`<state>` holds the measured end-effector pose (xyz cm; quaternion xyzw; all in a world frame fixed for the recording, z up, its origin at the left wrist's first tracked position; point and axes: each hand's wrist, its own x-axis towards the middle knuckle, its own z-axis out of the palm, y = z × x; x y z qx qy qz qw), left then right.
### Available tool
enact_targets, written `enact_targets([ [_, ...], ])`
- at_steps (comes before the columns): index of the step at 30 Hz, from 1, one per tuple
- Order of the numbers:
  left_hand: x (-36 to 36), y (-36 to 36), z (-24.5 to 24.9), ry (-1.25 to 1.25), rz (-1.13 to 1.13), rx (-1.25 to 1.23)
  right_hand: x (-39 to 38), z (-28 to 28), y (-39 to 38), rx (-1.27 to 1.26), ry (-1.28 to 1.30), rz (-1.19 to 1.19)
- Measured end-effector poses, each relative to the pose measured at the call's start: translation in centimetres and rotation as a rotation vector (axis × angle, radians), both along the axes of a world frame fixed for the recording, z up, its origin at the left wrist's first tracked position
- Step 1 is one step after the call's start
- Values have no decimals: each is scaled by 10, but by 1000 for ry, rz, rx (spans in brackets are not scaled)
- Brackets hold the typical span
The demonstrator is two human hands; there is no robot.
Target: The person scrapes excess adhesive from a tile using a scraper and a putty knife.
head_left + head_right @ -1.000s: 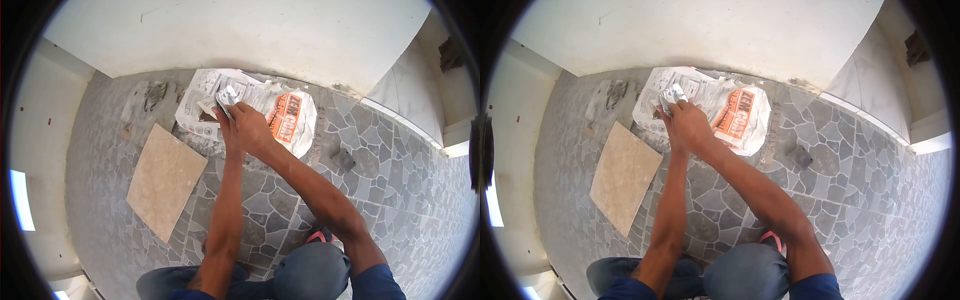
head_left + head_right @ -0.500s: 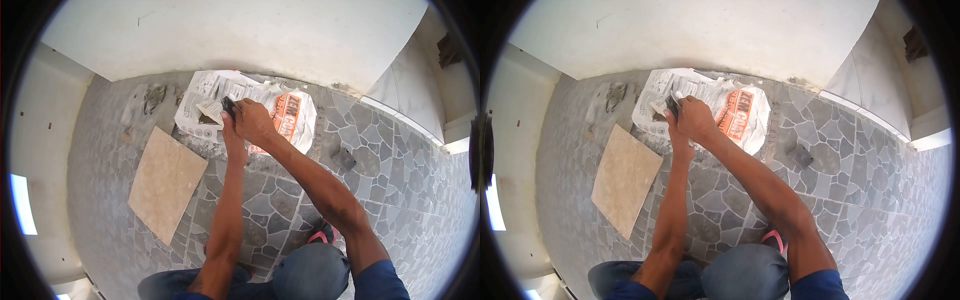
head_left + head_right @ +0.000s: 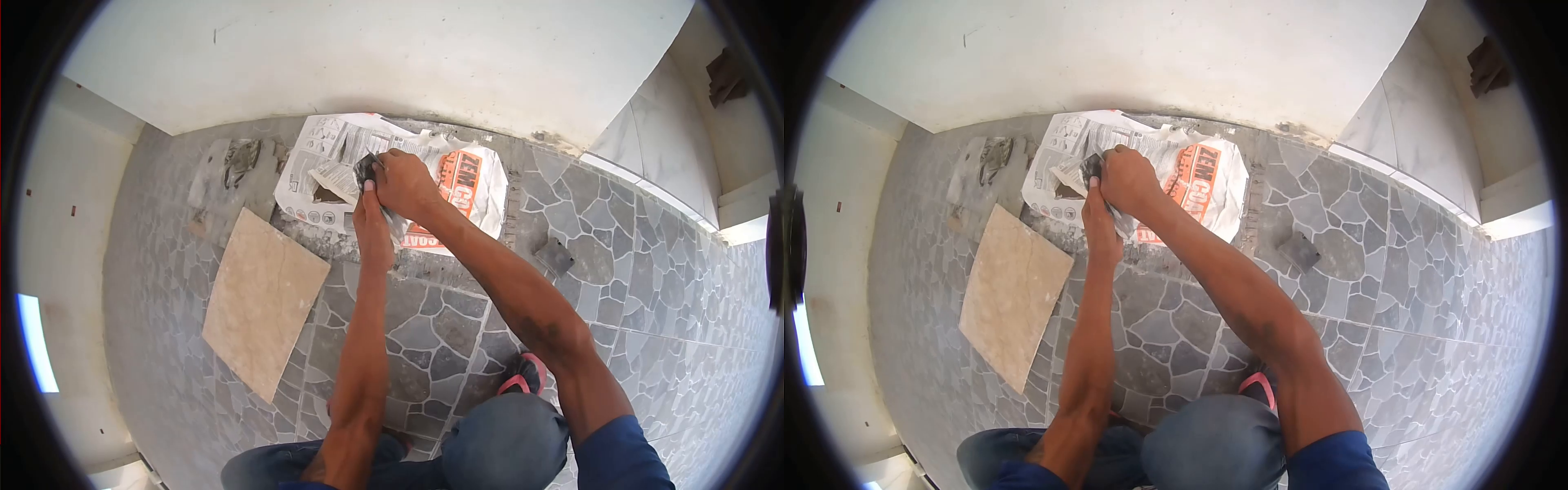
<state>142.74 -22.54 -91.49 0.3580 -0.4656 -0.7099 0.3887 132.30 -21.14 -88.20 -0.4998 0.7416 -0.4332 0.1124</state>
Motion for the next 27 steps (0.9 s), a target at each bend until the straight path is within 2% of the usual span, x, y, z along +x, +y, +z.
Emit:
enact_targets([
  [2, 5, -5, -3, -114, -57, -70, -2, -7, -1, -34, 31, -37],
  [5, 8, -6, -6, -215, -39, -1, -15, 0, 1, -13, 15, -39],
  [8, 11, -11, 4, -380, -52, -133, -31, 5, 10, 115, -135, -170],
  [9, 13, -11, 10, -352, 0, -131, -34, 8, 17, 104, -174, -215],
  [12, 11, -13, 22, -178, 138, -23, -46, 3, 42, 336, -449, -262],
  [14, 11, -21, 21, 41, 206, 170, -44, -15, 62, 217, -704, -214],
  [15, 11, -24, 19, 70, 192, 176, -40, -20, 68, 157, -835, -191],
  [17, 11, -22, 12, 120, 154, 196, -32, -32, 73, 82, -828, -104],
  [18, 14, -22, 5, 63, 96, 155, -27, -32, 76, 45, -826, -63],
  [20, 18, -26, -4, -41, -23, 67, -31, -27, 73, 24, -974, -123],
  [22, 19, -25, 1, -356, 110, -178, -38, -13, 70, -11, -1083, -168],
  [23, 20, -24, 4, -514, 176, -300, -45, -5, 72, -22, -1036, -118],
  [26, 54, -39, 28, -541, -222, -878, -64, 31, 80, 160, -971, -93],
  [27, 56, -38, 44, -751, -375, -1111, -66, 39, 83, 139, -960, -92],
])
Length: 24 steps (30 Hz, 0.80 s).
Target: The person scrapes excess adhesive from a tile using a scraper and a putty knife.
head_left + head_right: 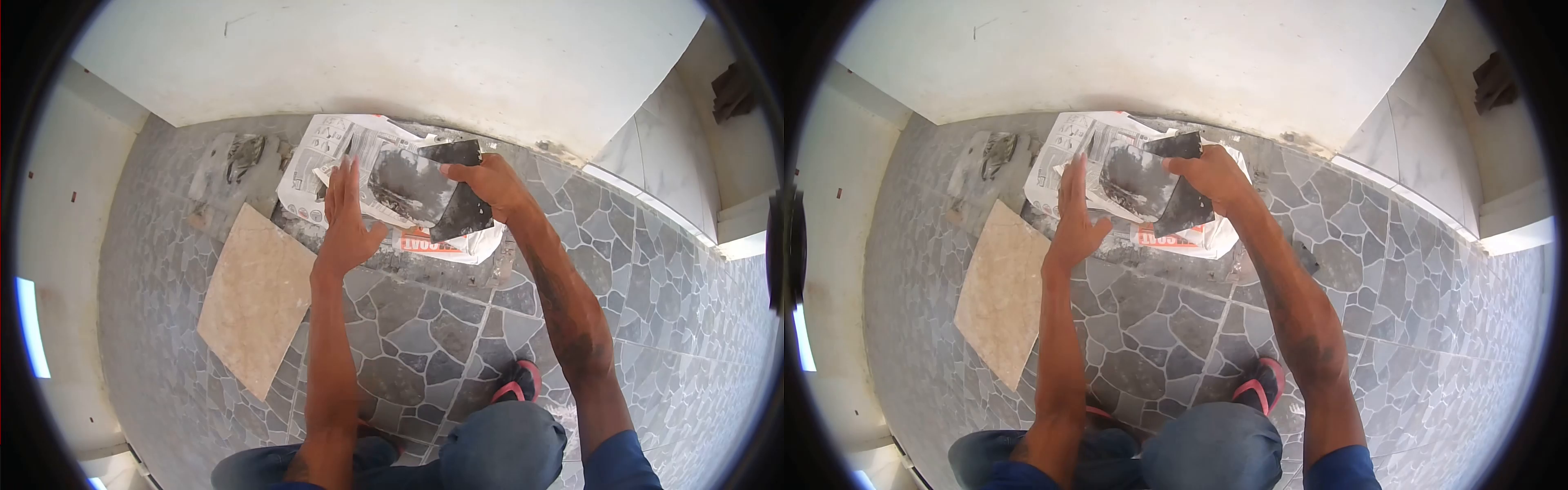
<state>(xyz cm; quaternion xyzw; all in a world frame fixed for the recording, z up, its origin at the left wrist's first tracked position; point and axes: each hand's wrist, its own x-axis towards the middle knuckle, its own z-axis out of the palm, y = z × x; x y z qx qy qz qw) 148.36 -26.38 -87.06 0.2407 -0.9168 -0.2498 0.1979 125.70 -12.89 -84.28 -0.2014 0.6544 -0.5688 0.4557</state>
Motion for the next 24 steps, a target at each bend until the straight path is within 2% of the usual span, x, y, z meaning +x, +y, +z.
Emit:
enact_targets([
  [3, -23, 16, 31, -223, -124, -148, -11, 23, 2, 51, -19, 76],
  [4, -30, 15, 26, -202, -147, -209, -17, 21, 0, 28, -39, 118],
  [8, -43, -2, 16, -192, -204, -145, -27, 26, -7, 47, -31, 125],
  [11, -37, -3, 24, -61, -156, 223, -32, 39, -1, -79, -208, -11],
  [12, -32, -12, 9, 58, -143, 447, -27, 44, 3, -97, -123, -96],
  [14, -20, -33, -38, 299, -105, 891, -11, 55, 10, 45, 314, 4],
  [15, -20, -28, -36, 493, -82, 1071, -1, 56, 14, 117, 531, 53],
  [17, -31, -3, -24, 901, -34, 1416, 38, 39, 16, 13, 728, 106],
  [19, -40, 8, -11, 985, -18, 1434, 75, 3, 10, -308, 971, 53],
  [21, -46, 5, -18, 1012, -78, 1433, 105, -10, 7, -391, 990, 69],
  [24, -51, 16, -6, 1025, -34, 1361, 126, -16, -1, -435, 1140, 36],
])
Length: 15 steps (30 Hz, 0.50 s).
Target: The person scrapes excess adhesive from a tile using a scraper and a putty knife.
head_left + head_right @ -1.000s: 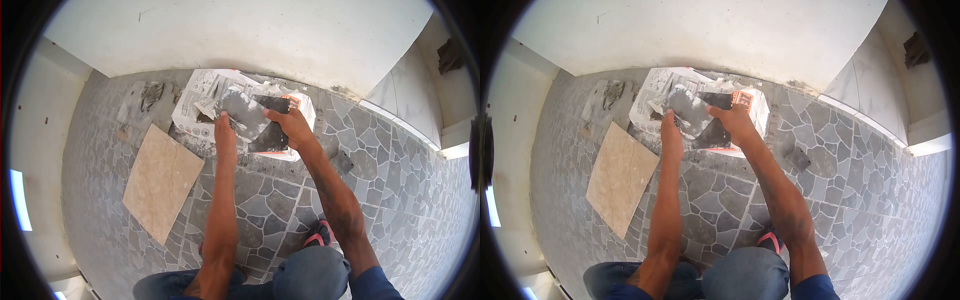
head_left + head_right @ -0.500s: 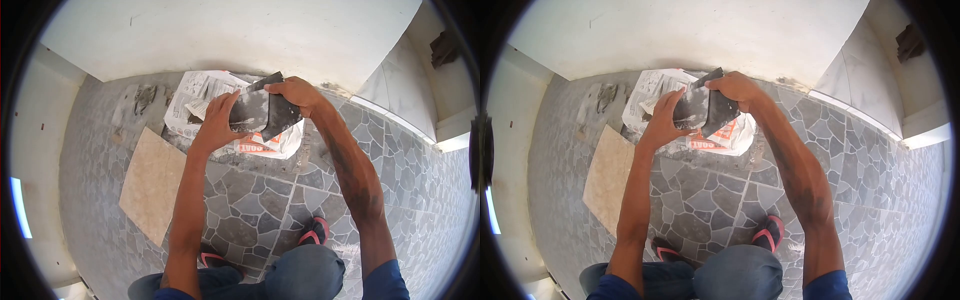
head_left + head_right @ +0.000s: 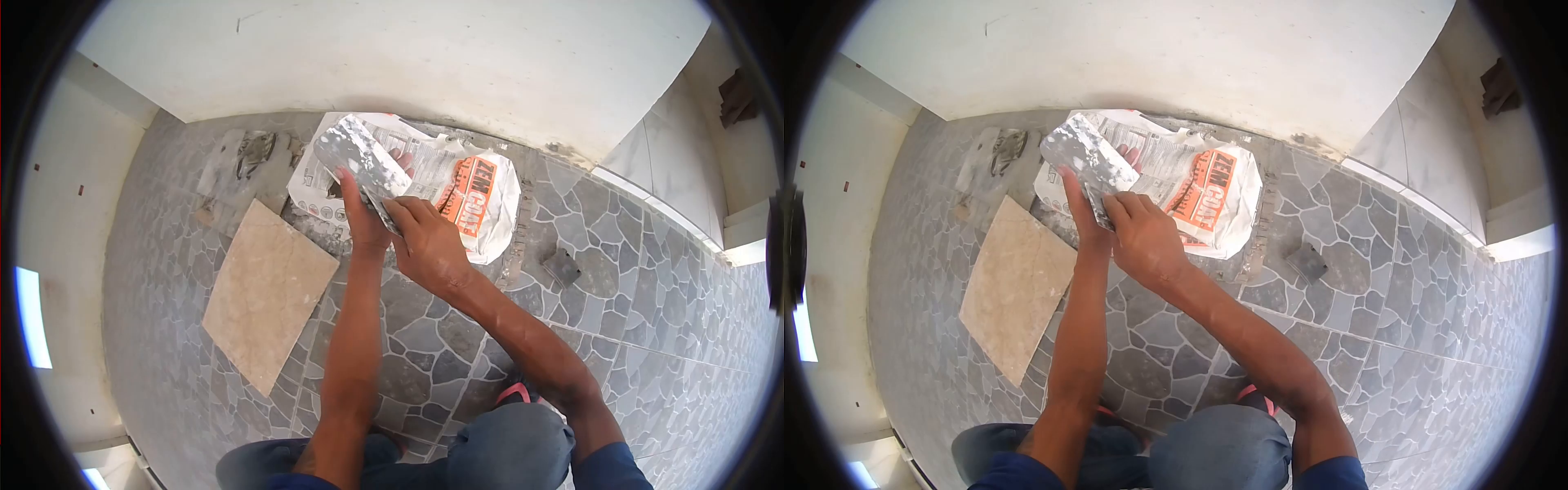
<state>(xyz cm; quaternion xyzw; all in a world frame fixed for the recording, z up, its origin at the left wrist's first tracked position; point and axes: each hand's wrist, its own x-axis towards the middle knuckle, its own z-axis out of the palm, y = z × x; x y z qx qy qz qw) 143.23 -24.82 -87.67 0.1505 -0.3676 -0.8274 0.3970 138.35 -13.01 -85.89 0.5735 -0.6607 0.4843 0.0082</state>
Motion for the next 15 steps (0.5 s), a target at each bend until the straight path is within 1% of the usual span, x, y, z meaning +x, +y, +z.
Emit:
enact_targets([
  [5, -3, 4, -1, -33, 49, -146, 8, -3, -15, 83, 37, -65],
  [6, -6, 8, 1, -71, 89, -113, 5, -4, -20, 96, 23, -71],
  [8, -3, 4, -1, -125, 75, -88, -3, -8, -29, 122, -5, -80],
  [9, -1, 2, -6, -150, 70, -74, 0, -9, -28, 98, 29, -76],
  [10, -2, -1, -10, -100, 39, -48, 4, -9, -25, 73, 60, -74],
  [11, -4, -5, -17, -109, 64, -37, 7, -11, -23, 46, 90, -73],
  [13, -10, -7, -29, -127, 111, -13, -10, -14, -37, 88, 75, -95],
  [15, -9, -6, -31, -131, 88, -26, -13, -18, -39, 103, 52, -94],
])
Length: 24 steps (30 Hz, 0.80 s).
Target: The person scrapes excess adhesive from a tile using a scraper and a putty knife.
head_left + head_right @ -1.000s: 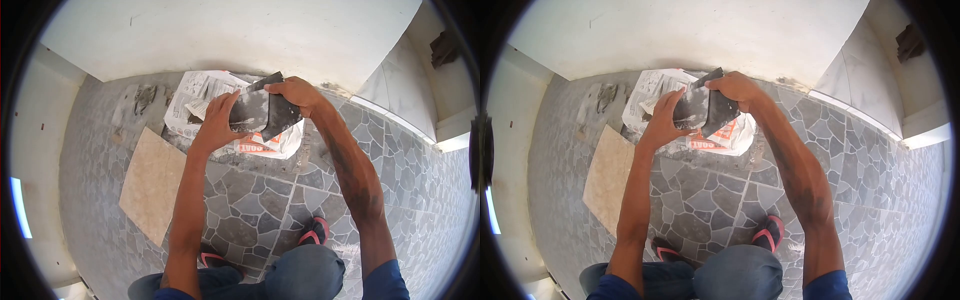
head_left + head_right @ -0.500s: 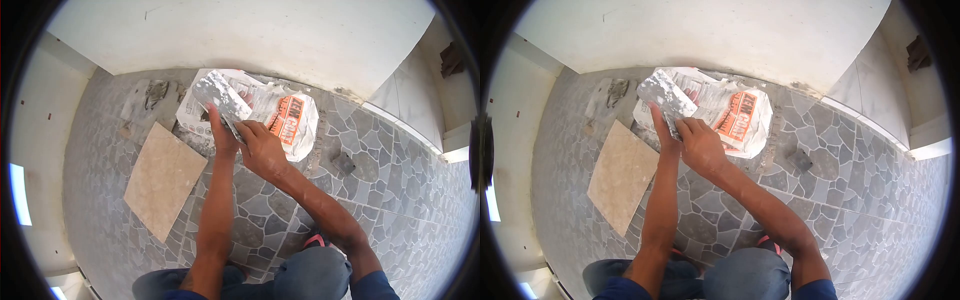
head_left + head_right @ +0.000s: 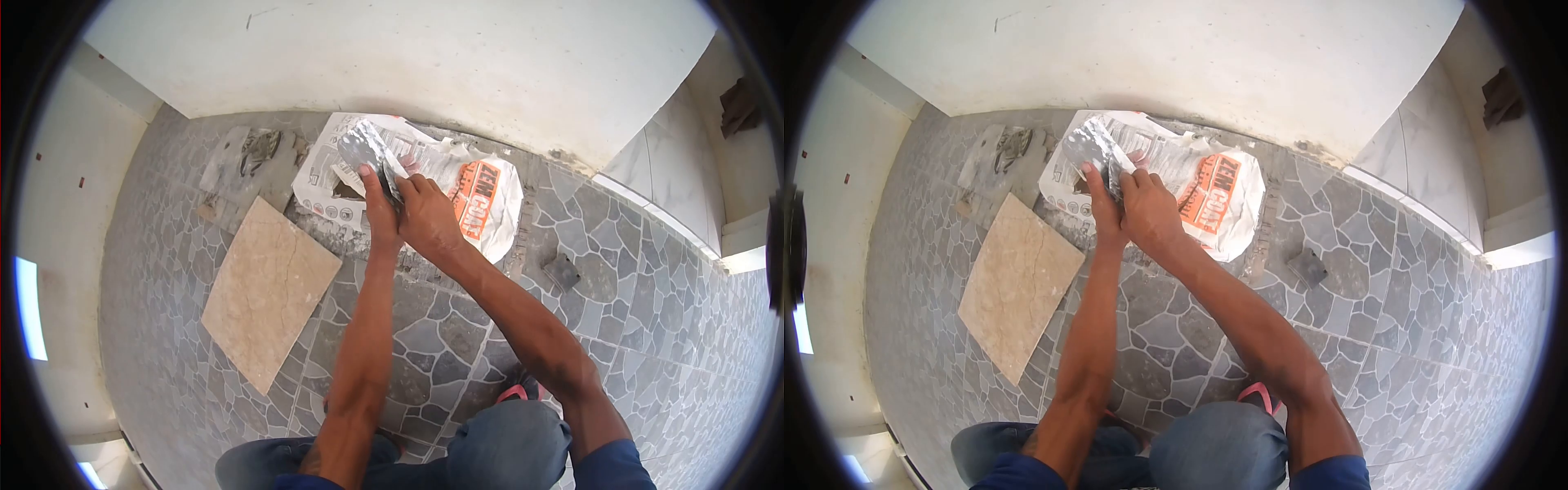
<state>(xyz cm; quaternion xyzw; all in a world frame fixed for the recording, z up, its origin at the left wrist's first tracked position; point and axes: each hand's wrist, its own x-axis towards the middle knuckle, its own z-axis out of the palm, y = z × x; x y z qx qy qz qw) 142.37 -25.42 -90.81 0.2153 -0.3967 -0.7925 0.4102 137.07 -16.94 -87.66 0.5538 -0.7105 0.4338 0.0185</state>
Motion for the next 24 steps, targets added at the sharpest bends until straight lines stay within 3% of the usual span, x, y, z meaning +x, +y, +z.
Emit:
enact_targets([
  [3, 10, -2, 6, -1, -58, 27, 9, -3, 5, -33, 24, 7],
  [7, -1, 21, 13, -37, 110, 30, -19, -4, -9, 76, 36, -19],
  [11, 16, -6, -22, 102, -184, 42, 0, -5, 5, 5, -18, 10],
  [14, 3, 23, -9, 6, 17, 19, -27, -12, -11, 101, -44, -15],
  [18, 15, 6, -15, 77, -53, 225, -29, -21, -12, 41, 8, -43],
  [19, 15, 1, 2, 125, -126, 154, -33, -23, -11, 43, 39, -36],
  [22, 16, -13, 25, 53, -188, 250, -33, -27, -6, 55, 86, -15],
  [24, 8, -8, 23, 29, -91, 135, -24, -25, -2, 55, 83, -8],
])
